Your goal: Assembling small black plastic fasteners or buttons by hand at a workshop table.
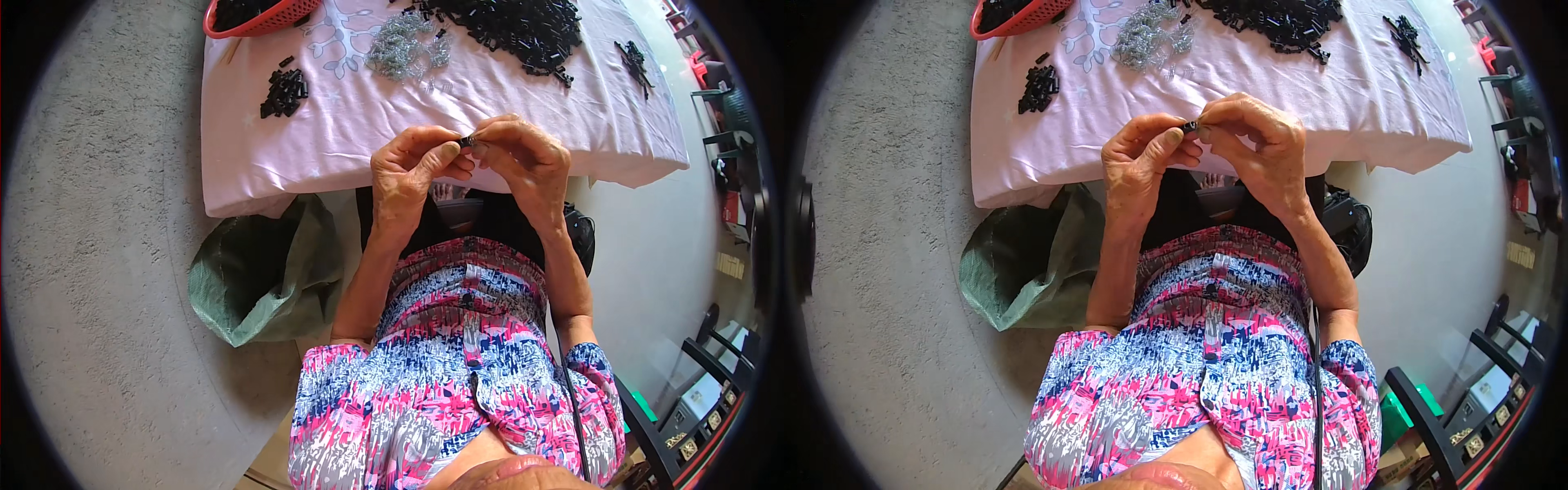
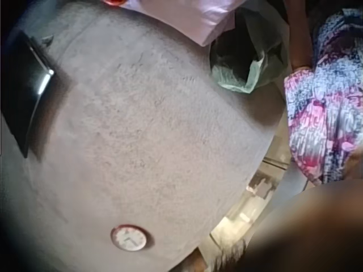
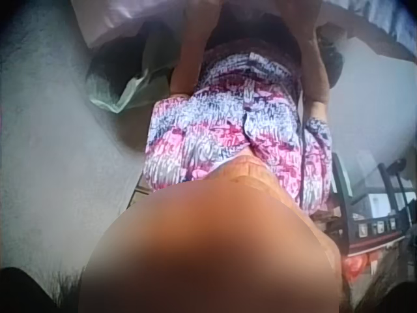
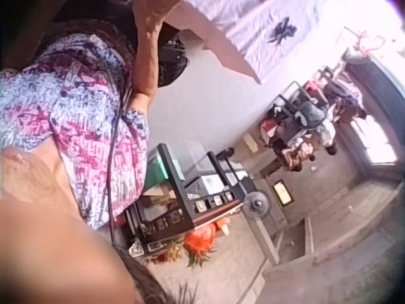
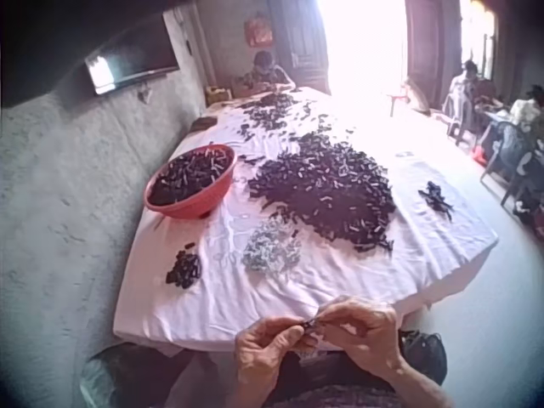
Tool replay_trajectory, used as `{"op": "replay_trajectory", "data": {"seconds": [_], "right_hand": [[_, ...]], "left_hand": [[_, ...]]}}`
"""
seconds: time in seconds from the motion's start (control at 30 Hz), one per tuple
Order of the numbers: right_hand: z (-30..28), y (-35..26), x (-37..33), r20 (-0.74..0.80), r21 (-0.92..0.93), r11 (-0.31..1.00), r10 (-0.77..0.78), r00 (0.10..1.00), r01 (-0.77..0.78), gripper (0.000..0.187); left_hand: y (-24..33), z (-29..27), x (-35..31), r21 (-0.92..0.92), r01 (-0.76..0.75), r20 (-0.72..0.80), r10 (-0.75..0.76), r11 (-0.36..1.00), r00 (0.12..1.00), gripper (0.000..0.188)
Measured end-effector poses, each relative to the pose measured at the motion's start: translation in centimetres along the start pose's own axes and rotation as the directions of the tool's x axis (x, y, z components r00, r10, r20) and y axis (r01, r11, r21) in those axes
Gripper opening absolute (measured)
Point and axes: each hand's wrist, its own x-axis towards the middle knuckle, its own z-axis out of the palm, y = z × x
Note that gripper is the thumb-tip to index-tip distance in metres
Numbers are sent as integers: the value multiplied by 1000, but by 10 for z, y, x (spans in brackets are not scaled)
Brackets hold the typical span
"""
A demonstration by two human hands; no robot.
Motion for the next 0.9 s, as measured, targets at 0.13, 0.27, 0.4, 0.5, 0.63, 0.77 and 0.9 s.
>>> {"op": "replay_trajectory", "data": {"seconds": [0.13, 0.27, 0.4, 0.5, 0.63, 0.77, 0.9], "right_hand": [[-1, -3, -2, 72, -283, 927, -236, 969, 246, 23], [0, -6, -7, 37, -213, 960, -180, 983, 183, 19], [-27, -1, 14, -83, -392, 901, -236, 968, 186, 14], [-51, 16, 51, -51, -687, 686, -373, 926, 239, 10], [-58, 30, 100, 206, -870, 328, -437, 876, 368, 17], [-50, 36, 122, 259, -939, 170, -220, 940, 299, 30], [-47, 41, 122, 280, -945, 116, -187, 942, 304, 24]], "left_hand": [[-5, 5, -4, -43, 4, -7, -4, 999, 1000, 17], [-8, 6, -6, -136, 37, 4, -36, 990, 999, 13], [-7, -5, -6, -261, 45, -31, -55, 964, 998, 12], [-9, -16, 2, -236, -27, -84, 8, 971, 996, 11], [-6, -18, 2, -206, -38, -111, 16, 978, 994, 11], [-9, -16, 1, -174, -40, -127, 18, 984, 992, 12], [-9, -17, 1, -158, -29, -118, 11, 987, 993, 12]]}}
